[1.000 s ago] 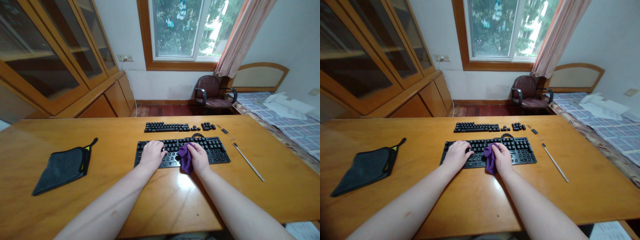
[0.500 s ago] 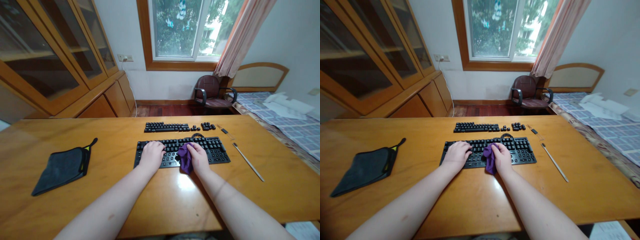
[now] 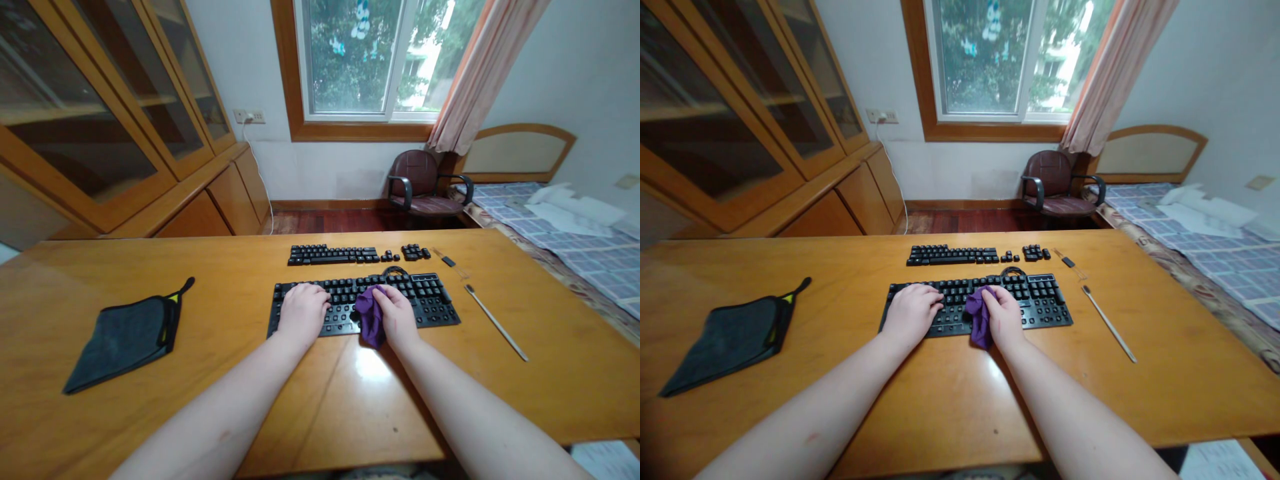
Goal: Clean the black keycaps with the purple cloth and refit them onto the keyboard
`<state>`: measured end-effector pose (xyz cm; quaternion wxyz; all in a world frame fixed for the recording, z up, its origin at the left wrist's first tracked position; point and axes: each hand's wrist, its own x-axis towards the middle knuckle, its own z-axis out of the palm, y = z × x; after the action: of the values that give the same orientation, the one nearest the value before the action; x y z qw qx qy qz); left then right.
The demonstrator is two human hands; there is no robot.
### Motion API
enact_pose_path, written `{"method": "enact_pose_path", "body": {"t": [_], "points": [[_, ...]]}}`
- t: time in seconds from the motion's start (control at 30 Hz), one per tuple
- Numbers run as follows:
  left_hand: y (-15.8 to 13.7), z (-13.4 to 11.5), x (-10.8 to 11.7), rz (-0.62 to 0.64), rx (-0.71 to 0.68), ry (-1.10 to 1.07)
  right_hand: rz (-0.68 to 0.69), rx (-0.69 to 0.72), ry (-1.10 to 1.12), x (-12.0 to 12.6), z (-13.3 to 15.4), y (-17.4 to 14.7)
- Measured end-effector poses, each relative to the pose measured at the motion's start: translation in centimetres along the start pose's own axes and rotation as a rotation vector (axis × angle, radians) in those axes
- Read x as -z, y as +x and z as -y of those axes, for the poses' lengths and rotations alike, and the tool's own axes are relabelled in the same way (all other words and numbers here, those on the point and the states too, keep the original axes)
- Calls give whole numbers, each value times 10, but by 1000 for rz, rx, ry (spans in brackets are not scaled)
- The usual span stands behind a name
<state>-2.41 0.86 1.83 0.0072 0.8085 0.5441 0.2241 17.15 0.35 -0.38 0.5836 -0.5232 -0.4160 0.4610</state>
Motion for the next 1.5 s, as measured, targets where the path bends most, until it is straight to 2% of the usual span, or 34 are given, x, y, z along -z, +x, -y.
{"method": "enact_pose_path", "body": {"t": [0.17, 0.4, 0.67, 1.1, 1.5], "points": [[-1, -4, 1, 42, -22, 85, -7, -8, -13, -1, 1, 0], [1, 0, -1, 27, 27, 69, 4, -18, -1, -1, 6, -2], [3, 2, -3, 78, 42, 71, -3, -6, 23, 1, -5, 2], [3, 5, -4, 56, -18, 53, 11, 0, 4, 0, 0, -1], [-1, -2, -4, 43, -122, 200, 15, 0, -4, 0, 1, -1]]}}
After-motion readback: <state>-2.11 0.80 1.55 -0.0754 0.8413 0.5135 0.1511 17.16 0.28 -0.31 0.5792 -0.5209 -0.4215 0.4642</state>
